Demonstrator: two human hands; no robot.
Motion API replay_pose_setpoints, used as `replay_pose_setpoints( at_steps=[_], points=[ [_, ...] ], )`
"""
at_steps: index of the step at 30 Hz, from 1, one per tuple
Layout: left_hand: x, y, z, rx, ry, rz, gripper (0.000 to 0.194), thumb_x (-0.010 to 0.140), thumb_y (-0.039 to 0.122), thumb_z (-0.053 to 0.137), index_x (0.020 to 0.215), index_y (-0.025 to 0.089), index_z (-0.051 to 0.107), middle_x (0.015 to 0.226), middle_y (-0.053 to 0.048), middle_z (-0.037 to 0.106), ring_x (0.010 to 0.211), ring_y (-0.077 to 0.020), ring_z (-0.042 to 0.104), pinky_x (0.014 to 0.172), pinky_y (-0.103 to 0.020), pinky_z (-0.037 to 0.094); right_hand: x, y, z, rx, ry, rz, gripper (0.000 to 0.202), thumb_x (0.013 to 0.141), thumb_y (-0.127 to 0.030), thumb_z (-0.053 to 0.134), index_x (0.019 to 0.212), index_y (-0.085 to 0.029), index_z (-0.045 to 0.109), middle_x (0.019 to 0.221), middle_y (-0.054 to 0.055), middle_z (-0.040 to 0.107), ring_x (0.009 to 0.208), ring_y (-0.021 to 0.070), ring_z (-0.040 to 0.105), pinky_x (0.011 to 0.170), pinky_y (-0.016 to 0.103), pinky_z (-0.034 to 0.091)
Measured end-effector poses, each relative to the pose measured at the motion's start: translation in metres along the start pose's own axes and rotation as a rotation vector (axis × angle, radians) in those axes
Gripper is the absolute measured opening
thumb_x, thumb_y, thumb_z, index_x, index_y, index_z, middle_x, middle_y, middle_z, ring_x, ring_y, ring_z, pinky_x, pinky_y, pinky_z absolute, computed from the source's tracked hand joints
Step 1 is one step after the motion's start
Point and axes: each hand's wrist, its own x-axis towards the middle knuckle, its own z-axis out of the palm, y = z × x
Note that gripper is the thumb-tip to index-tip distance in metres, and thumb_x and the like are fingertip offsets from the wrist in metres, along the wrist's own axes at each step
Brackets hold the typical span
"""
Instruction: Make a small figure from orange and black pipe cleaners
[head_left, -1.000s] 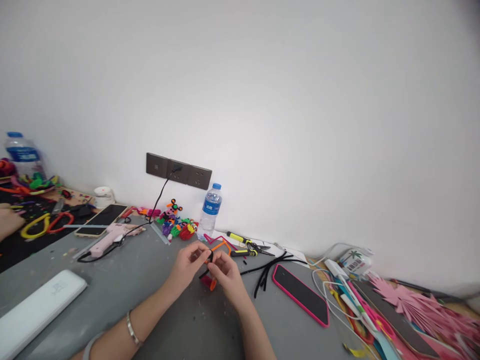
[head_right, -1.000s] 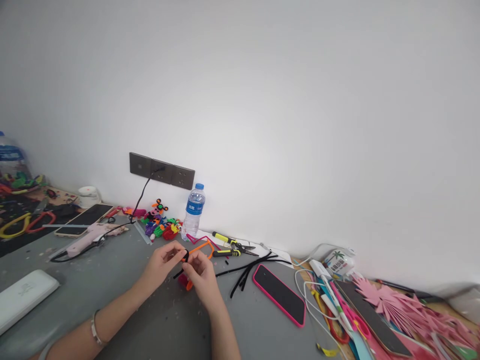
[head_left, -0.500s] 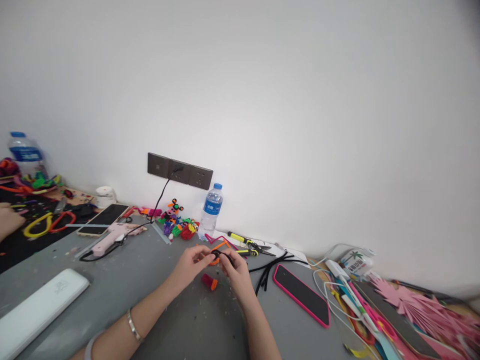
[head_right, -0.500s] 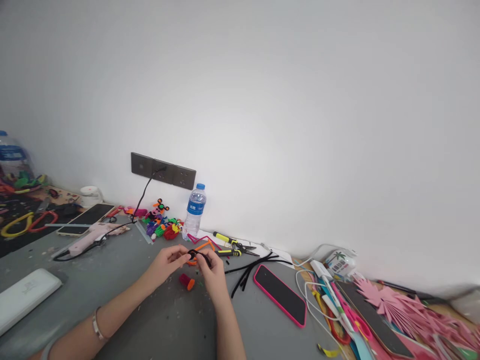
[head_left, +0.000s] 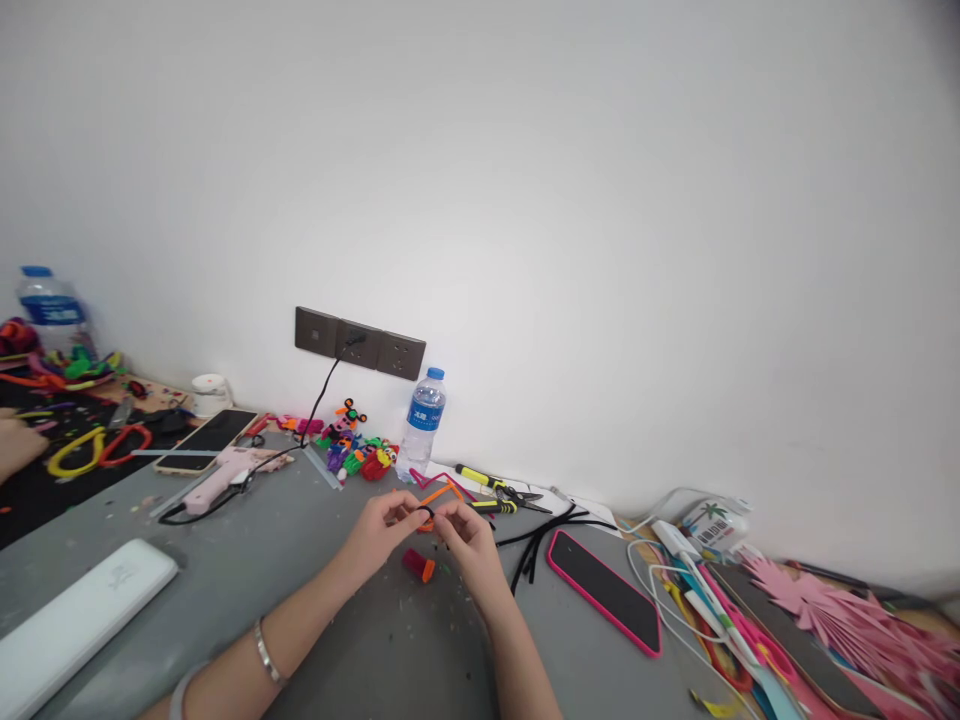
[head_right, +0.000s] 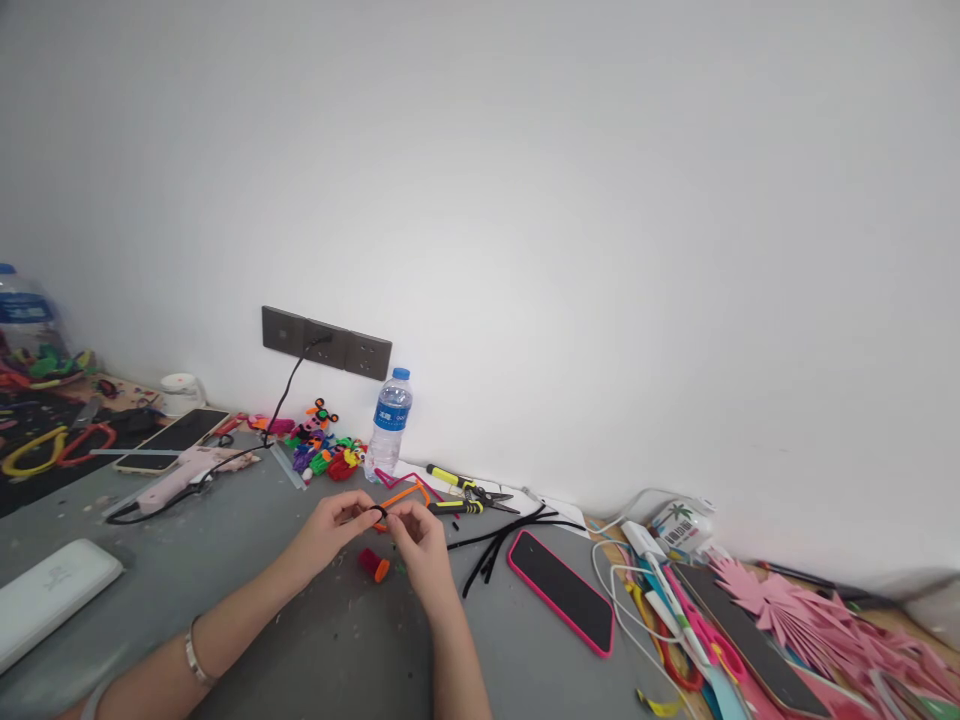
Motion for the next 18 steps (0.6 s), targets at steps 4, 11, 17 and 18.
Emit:
replay_pose_setpoints(
  at_steps=[4, 11, 17, 18],
  points=[
    [-0.003, 0.007, 0.003, -0.079, 0.052, -0.021, 0.025, 0.077, 0.039, 0.063, 0.065, 0.017, 0.059, 0.06, 0.003, 0.053, 0.06, -0.0133, 0.049, 0.058, -0.023, 0.035, -0.002, -0.002, 0.004, 0.06, -0.022, 0.011, 0.028, 0.077, -0.045, 0.066, 0.072, -0.018, 0.057, 0.063, -0.003, 0.05, 0.06, 0.0112, 0.045, 0.058, 0.024, 0.036],
    [-0.008, 0.009, 0.011, -0.154, 0.119, -0.085, 0.03, 0.077, 0.043, 0.062, 0.063, 0.017, 0.055, 0.056, 0.006, 0.04, 0.052, -0.0096, 0.033, 0.049, -0.021, 0.025, -0.003, 0.005, 0.011, 0.181, -0.015, 0.121, 0.029, 0.072, -0.043, 0.072, 0.068, -0.018, 0.056, 0.058, -0.005, 0.046, 0.052, 0.0081, 0.037, 0.05, 0.021, 0.029],
    [-0.008, 0.006, 0.015, -0.263, 0.125, -0.113, 0.032, 0.077, 0.044, 0.063, 0.062, 0.018, 0.051, 0.057, 0.007, 0.038, 0.052, -0.0089, 0.031, 0.049, -0.02, 0.026, -0.001, 0.015, 0.019, 0.284, 0.061, 0.162, 0.034, 0.066, -0.046, 0.075, 0.068, -0.018, 0.056, 0.054, -0.007, 0.043, 0.048, 0.0071, 0.033, 0.046, 0.02, 0.025],
    [-0.008, 0.006, 0.015, -0.265, 0.128, -0.112, 0.033, 0.077, 0.045, 0.063, 0.062, 0.018, 0.05, 0.056, 0.007, 0.037, 0.052, -0.0089, 0.031, 0.049, -0.02, 0.026, -0.001, 0.014, 0.02, 0.295, 0.064, 0.168, 0.034, 0.066, -0.046, 0.075, 0.069, -0.018, 0.056, 0.054, -0.007, 0.043, 0.048, 0.007, 0.033, 0.046, 0.02, 0.025]
  ],
)
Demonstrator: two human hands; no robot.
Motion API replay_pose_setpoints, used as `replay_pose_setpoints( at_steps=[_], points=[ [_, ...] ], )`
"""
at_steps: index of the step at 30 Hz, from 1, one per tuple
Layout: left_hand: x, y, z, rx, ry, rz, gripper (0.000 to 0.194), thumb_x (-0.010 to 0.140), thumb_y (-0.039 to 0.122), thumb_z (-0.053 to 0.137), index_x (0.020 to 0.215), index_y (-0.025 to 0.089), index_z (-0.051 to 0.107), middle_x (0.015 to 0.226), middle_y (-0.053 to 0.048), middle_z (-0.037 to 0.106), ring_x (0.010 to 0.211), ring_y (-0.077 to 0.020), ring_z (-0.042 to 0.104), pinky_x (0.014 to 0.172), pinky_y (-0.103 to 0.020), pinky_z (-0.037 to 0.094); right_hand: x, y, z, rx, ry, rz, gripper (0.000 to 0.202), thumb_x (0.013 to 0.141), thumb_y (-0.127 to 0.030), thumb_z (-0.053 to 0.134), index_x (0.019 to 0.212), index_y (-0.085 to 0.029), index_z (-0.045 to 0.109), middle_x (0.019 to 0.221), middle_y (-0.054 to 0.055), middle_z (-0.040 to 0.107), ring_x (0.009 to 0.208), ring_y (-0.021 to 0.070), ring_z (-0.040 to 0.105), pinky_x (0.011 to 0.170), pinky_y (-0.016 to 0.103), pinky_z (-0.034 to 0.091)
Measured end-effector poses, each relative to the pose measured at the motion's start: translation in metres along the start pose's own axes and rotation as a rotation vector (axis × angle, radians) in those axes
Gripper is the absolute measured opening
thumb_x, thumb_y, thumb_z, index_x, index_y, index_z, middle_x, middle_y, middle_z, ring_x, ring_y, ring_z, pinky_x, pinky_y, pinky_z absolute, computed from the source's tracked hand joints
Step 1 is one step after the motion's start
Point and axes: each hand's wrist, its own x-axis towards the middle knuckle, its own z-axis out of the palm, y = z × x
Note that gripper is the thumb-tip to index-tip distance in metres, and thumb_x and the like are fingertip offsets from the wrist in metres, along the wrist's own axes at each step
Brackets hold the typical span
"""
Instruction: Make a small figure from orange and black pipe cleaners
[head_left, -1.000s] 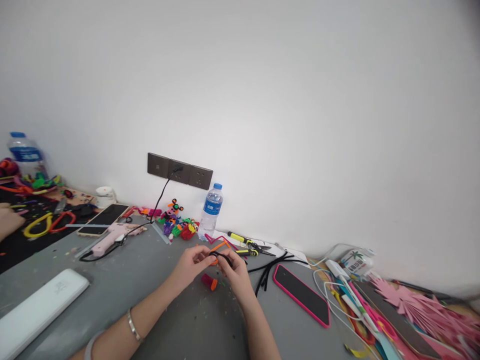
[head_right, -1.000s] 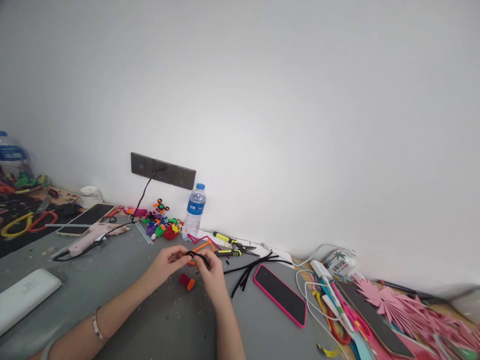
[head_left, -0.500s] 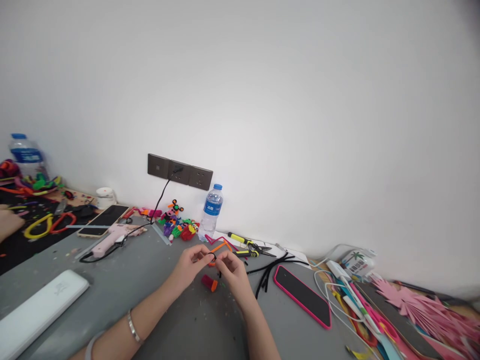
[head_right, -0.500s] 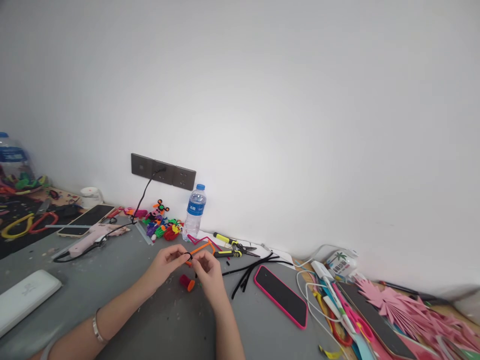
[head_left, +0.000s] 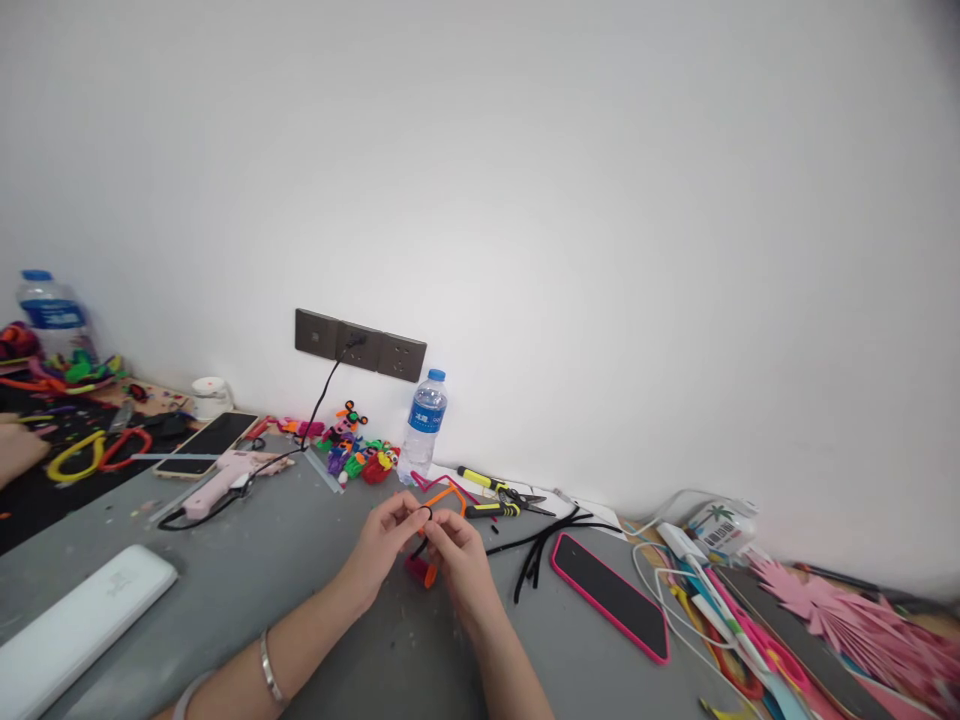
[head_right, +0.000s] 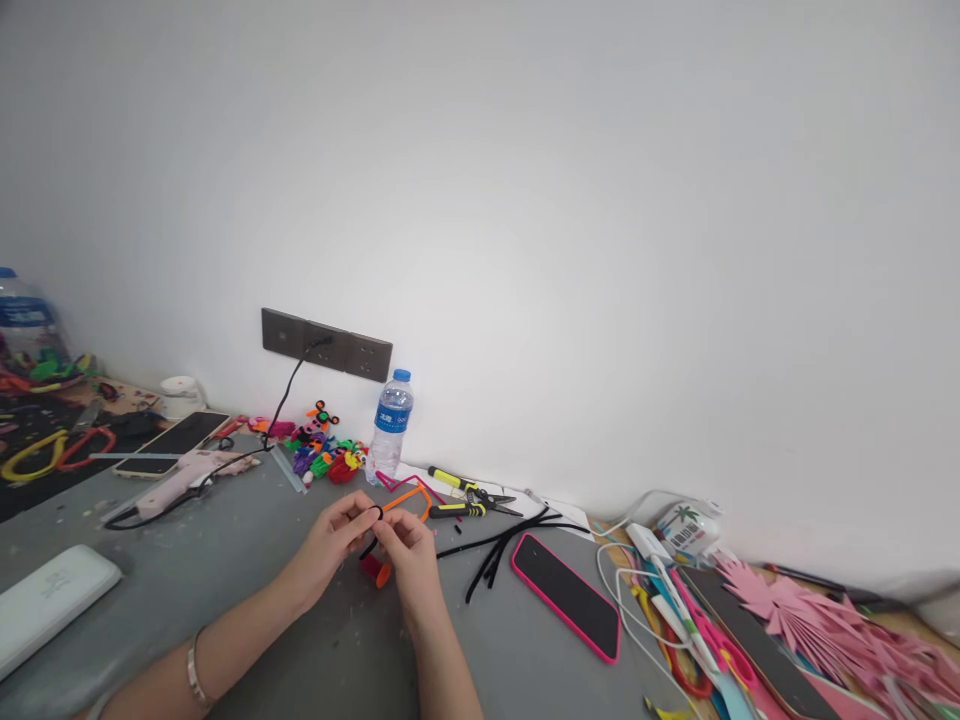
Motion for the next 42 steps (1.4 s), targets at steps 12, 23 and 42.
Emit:
replay_pose_setpoints(
  at_steps=[12, 23, 42],
  points=[
    [0.01, 0.004, -0.02, 0.37, -0.241, 0.051, 0.023, 0.076, 0.036, 0.062, 0.065, 0.016, 0.061, 0.06, 0.003, 0.051, 0.06, -0.0131, 0.045, 0.057, -0.024, 0.033, -0.007, -0.027, -0.016, -0.377, -0.135, -0.086, 0.035, 0.073, -0.048, 0.069, 0.065, -0.016, 0.057, 0.055, -0.005, 0.046, 0.051, 0.0081, 0.036, 0.049, 0.021, 0.028],
    [0.008, 0.003, -0.019, 0.225, -0.231, 0.037, 0.023, 0.078, 0.038, 0.062, 0.069, 0.017, 0.061, 0.064, 0.004, 0.052, 0.058, -0.0115, 0.045, 0.055, -0.021, 0.033, -0.005, -0.019, -0.019, -0.262, -0.106, 0.063, 0.034, 0.066, -0.047, 0.075, 0.071, -0.017, 0.06, 0.056, -0.005, 0.052, 0.044, 0.0069, 0.043, 0.045, 0.02, 0.03],
    [0.004, 0.006, -0.012, 0.133, -0.163, -0.09, 0.031, 0.075, 0.048, 0.065, 0.077, 0.017, 0.066, 0.059, 0.004, 0.051, 0.052, -0.0101, 0.042, 0.049, -0.021, 0.031, -0.006, -0.02, -0.015, -0.217, -0.084, 0.046, 0.032, 0.07, -0.047, 0.072, 0.072, -0.017, 0.06, 0.057, -0.005, 0.051, 0.045, 0.0063, 0.041, 0.046, 0.019, 0.03]
  ],
)
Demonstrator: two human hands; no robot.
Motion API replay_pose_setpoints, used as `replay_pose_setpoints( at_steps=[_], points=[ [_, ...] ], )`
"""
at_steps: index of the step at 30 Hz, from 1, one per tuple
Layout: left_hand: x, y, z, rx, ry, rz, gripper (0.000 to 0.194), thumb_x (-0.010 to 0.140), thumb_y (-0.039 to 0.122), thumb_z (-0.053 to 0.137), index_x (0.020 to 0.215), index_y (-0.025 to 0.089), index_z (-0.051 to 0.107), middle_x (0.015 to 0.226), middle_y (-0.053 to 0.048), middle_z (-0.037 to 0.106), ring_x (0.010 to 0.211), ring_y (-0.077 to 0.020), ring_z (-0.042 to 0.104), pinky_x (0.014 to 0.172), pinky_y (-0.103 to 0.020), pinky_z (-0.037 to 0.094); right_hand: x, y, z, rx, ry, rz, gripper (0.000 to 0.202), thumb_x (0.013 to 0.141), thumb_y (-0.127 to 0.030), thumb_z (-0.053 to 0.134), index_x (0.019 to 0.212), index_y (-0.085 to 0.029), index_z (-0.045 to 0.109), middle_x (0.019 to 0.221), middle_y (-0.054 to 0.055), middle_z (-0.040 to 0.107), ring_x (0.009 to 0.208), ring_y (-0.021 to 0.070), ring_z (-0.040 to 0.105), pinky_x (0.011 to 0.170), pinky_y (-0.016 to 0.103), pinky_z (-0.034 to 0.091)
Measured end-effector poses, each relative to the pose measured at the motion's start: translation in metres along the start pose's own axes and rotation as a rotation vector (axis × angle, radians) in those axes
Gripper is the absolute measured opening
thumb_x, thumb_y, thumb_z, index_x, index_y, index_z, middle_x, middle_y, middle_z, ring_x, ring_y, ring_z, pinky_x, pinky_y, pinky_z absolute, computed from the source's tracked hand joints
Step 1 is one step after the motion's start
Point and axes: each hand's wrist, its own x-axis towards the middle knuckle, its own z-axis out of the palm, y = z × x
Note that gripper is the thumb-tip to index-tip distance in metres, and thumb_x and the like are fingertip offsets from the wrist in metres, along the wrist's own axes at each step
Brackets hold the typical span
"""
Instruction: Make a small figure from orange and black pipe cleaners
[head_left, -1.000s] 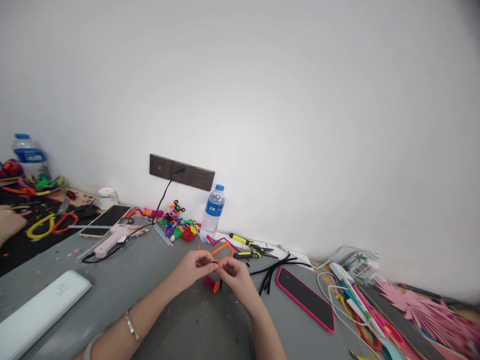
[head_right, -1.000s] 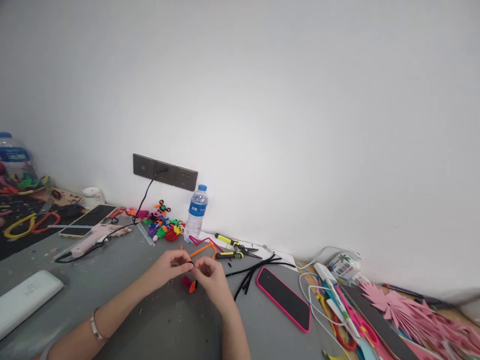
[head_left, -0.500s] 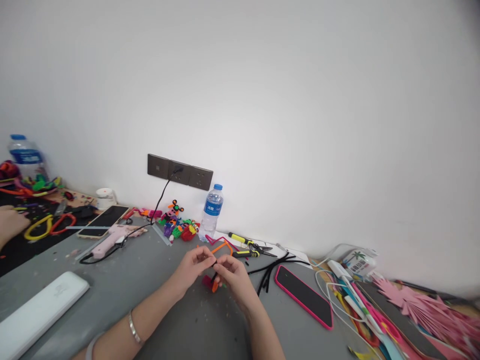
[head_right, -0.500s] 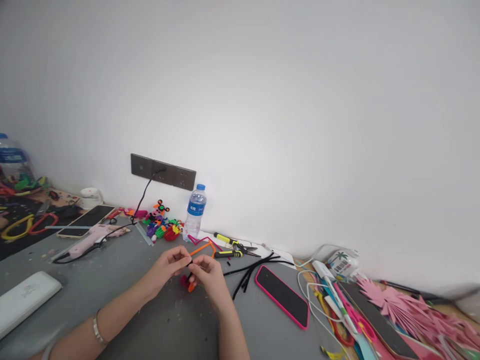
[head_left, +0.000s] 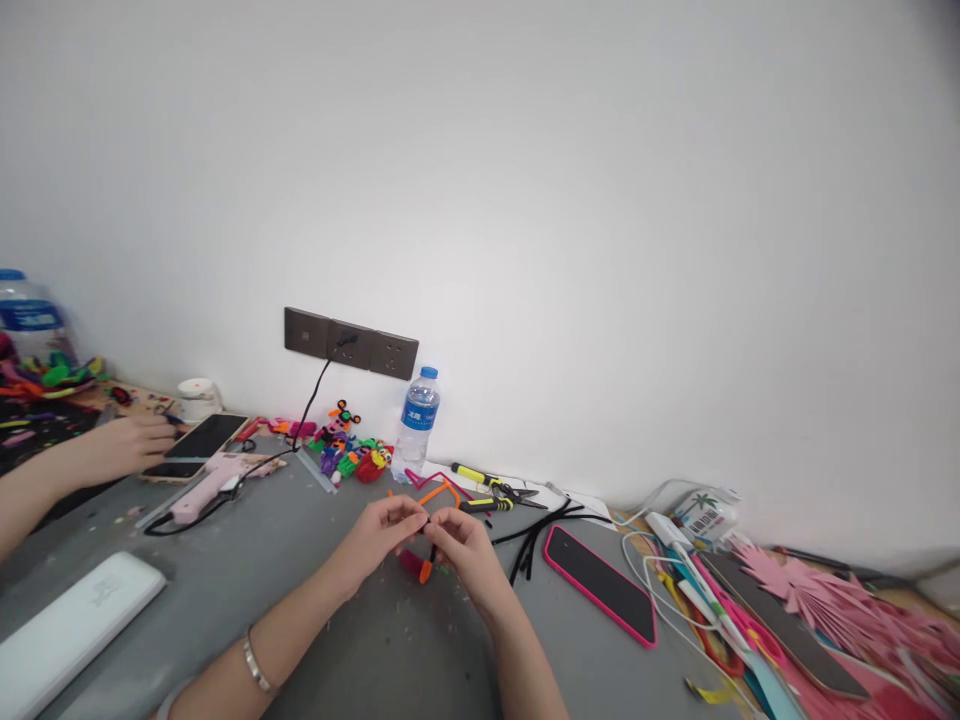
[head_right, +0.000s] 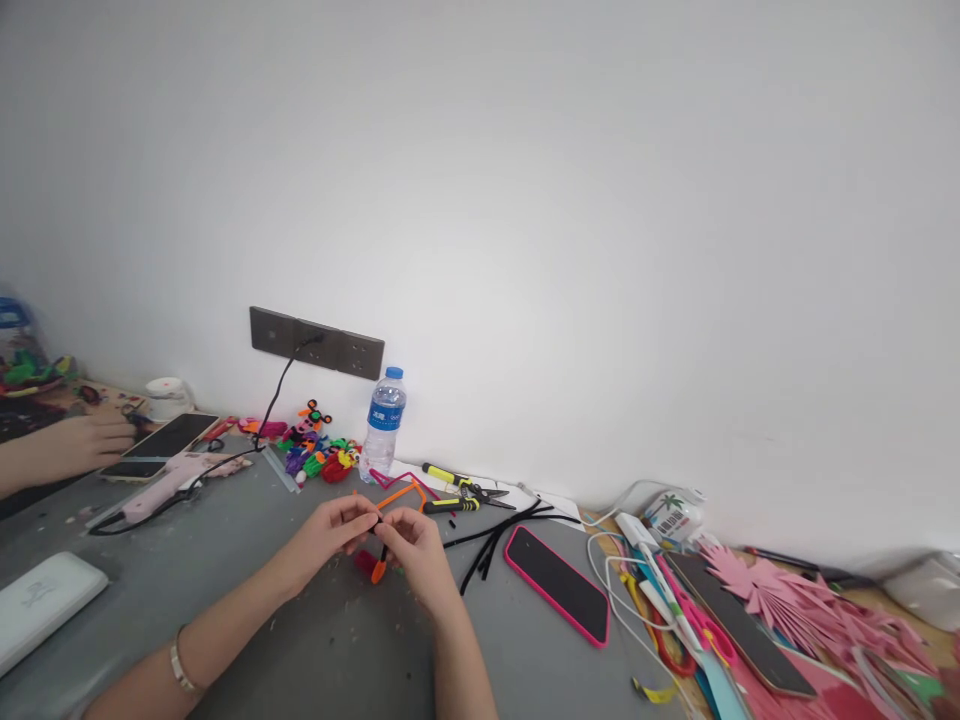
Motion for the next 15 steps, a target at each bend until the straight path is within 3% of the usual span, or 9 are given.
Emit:
replay_pose_setpoints(
  at_steps=[7, 15],
  points=[
    [0.001, 0.0006, -0.0128, 0.18, -0.108, 0.006, 0.028, 0.073, 0.044, 0.065, 0.069, 0.016, 0.065, 0.057, 0.004, 0.051, 0.053, -0.0113, 0.043, 0.049, -0.022, 0.028, -0.0016, -0.002, -0.0056, -0.099, -0.078, -0.018, 0.029, 0.071, -0.042, 0.073, 0.068, -0.016, 0.061, 0.058, -0.004, 0.055, 0.05, 0.0074, 0.041, 0.05, 0.02, 0.03],
    [0.0013, 0.0027, -0.0058, 0.025, 0.044, -0.05, 0.038, 0.071, 0.054, 0.065, 0.067, 0.017, 0.057, 0.054, 0.007, 0.045, 0.045, -0.0081, 0.035, 0.045, -0.021, 0.021, 0.0002, -0.0038, -0.0097, -0.103, 0.019, -0.021, 0.038, 0.075, -0.054, 0.065, 0.068, -0.017, 0.06, 0.053, -0.005, 0.049, 0.047, 0.008, 0.038, 0.046, 0.021, 0.027]
  ],
)
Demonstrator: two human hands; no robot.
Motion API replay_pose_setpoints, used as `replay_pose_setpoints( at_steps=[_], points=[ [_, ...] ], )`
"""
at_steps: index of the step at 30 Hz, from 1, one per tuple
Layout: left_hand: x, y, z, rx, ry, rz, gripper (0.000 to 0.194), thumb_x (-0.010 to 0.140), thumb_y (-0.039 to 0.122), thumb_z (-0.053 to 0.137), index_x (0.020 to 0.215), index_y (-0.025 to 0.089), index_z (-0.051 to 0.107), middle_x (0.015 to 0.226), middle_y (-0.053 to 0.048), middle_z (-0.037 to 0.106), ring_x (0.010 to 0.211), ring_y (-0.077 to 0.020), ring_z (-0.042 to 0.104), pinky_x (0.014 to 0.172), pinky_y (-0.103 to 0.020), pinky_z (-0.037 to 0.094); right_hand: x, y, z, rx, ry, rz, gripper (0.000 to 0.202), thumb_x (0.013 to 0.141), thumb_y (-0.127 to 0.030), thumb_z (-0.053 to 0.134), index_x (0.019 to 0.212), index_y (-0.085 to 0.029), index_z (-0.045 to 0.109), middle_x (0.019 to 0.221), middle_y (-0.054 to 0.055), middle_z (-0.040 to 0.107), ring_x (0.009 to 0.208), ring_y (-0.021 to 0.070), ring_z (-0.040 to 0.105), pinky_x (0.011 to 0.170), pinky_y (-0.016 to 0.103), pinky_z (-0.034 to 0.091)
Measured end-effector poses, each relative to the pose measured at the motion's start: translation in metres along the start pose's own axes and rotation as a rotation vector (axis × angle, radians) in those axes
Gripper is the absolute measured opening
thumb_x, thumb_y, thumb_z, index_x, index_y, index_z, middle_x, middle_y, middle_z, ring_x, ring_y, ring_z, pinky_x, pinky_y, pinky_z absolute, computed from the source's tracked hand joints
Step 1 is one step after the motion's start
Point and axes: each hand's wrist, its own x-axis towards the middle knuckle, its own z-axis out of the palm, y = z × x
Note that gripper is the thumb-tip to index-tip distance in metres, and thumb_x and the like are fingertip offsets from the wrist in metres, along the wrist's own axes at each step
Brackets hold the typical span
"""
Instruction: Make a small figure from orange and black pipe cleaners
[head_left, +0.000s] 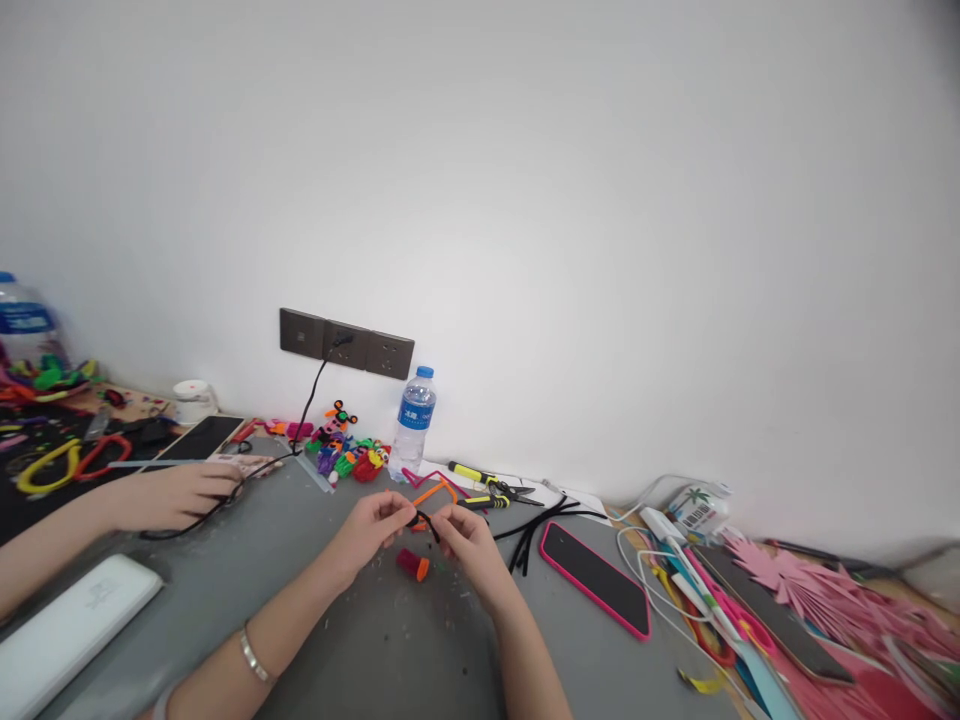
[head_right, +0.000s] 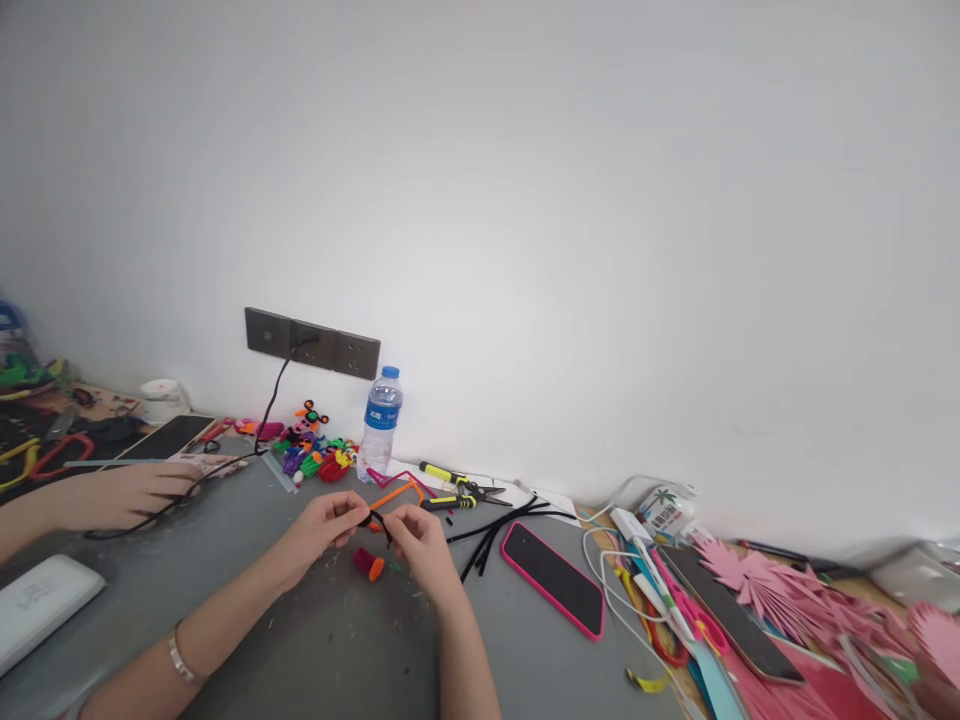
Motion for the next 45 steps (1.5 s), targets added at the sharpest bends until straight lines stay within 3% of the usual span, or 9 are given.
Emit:
replay_pose_setpoints(
  at_steps=[6, 14, 17, 21, 27, 33, 36, 41, 45],
  points=[
    [0.001, 0.002, -0.001, -0.058, 0.102, 0.006, 0.037, 0.067, 0.052, 0.07, 0.064, 0.017, 0.058, 0.05, 0.007, 0.046, 0.044, -0.0073, 0.036, 0.044, -0.02, 0.021, 0.005, 0.005, -0.001, 0.021, 0.061, -0.037, 0.039, 0.076, -0.057, 0.061, 0.071, -0.018, 0.057, 0.052, -0.006, 0.044, 0.046, 0.0088, 0.035, 0.046, 0.022, 0.026],
    [0.001, 0.003, 0.0, -0.094, 0.096, -0.046, 0.036, 0.067, 0.051, 0.07, 0.069, 0.017, 0.061, 0.055, 0.005, 0.051, 0.046, -0.0079, 0.037, 0.044, -0.021, 0.019, 0.011, 0.026, -0.039, -0.424, 0.565, -0.28, 0.027, 0.08, -0.038, 0.057, 0.098, -0.018, 0.063, 0.081, 0.005, 0.06, 0.064, 0.0189, 0.053, 0.066, 0.034, 0.044],
    [0.001, 0.002, 0.002, -0.089, 0.089, -0.039, 0.038, 0.066, 0.052, 0.07, 0.07, 0.016, 0.063, 0.056, 0.004, 0.052, 0.047, -0.0079, 0.037, 0.046, -0.021, 0.022, 0.014, 0.033, -0.045, -0.587, 0.501, -0.325, 0.027, 0.079, -0.025, 0.054, 0.103, -0.019, 0.064, 0.098, 0.01, 0.063, 0.07, 0.0203, 0.055, 0.075, 0.038, 0.045],
    [0.003, -0.002, 0.003, -0.094, 0.077, -0.027, 0.038, 0.066, 0.052, 0.07, 0.071, 0.015, 0.063, 0.054, 0.005, 0.051, 0.046, -0.0078, 0.037, 0.047, -0.021, 0.024, 0.018, 0.036, -0.043, -0.752, 0.373, -0.319, 0.028, 0.079, -0.02, 0.052, 0.105, -0.019, 0.063, 0.098, 0.009, 0.064, 0.081, 0.0241, 0.058, 0.077, 0.038, 0.044],
    [0.002, 0.0, 0.002, -0.126, 0.103, -0.031, 0.04, 0.064, 0.055, 0.07, 0.067, 0.016, 0.06, 0.053, 0.005, 0.05, 0.044, -0.0076, 0.037, 0.046, -0.02, 0.024, 0.013, 0.031, -0.043, -0.877, 0.428, -0.248, 0.018, 0.086, -0.03, 0.048, 0.082, -0.021, 0.064, 0.079, 0.005, 0.062, 0.078, 0.0238, 0.059, 0.074, 0.034, 0.044],
    [0.003, -0.001, 0.002, -0.123, 0.123, -0.023, 0.04, 0.064, 0.055, 0.07, 0.066, 0.016, 0.059, 0.052, 0.005, 0.049, 0.045, -0.0075, 0.037, 0.046, -0.02, 0.024, 0.01, 0.031, -0.033, -1.173, 0.595, -0.115, 0.019, 0.075, -0.023, 0.061, 0.093, -0.018, 0.065, 0.1, 0.012, 0.057, 0.088, 0.0275, 0.059, 0.074, 0.034, 0.045],
    [0.005, -0.005, 0.002, -0.127, 0.114, -0.02, 0.041, 0.064, 0.055, 0.069, 0.066, 0.016, 0.059, 0.051, 0.006, 0.048, 0.045, -0.0074, 0.035, 0.046, -0.02, 0.024, 0.011, 0.026, -0.031, -1.28, 0.635, 0.012, 0.018, 0.078, -0.031, 0.06, 0.091, -0.02, 0.065, 0.094, 0.013, 0.06, 0.085, 0.0285, 0.061, 0.07, 0.034, 0.043],
    [0.005, -0.005, 0.002, -0.122, 0.12, -0.033, 0.04, 0.064, 0.055, 0.07, 0.066, 0.016, 0.059, 0.051, 0.006, 0.048, 0.046, -0.0074, 0.035, 0.046, -0.02, 0.024, 0.01, 0.018, -0.032, -1.199, 0.525, 0.154, 0.015, 0.084, -0.034, 0.05, 0.083, -0.024, 0.061, 0.065, 0.003, 0.065, 0.065, 0.0227, 0.063, 0.059, 0.028, 0.036],
    [0.005, -0.002, 0.002, -0.129, 0.126, -0.042, 0.04, 0.063, 0.054, 0.071, 0.066, 0.016, 0.059, 0.051, 0.006, 0.049, 0.046, -0.0074, 0.036, 0.047, -0.02, 0.023, 0.006, 0.008, -0.038, -0.971, 0.609, 0.099, 0.018, 0.085, -0.036, 0.045, 0.08, -0.025, 0.058, 0.061, 0.0, 0.064, 0.058, 0.0198, 0.06, 0.05, 0.024, 0.031]
  ],
)
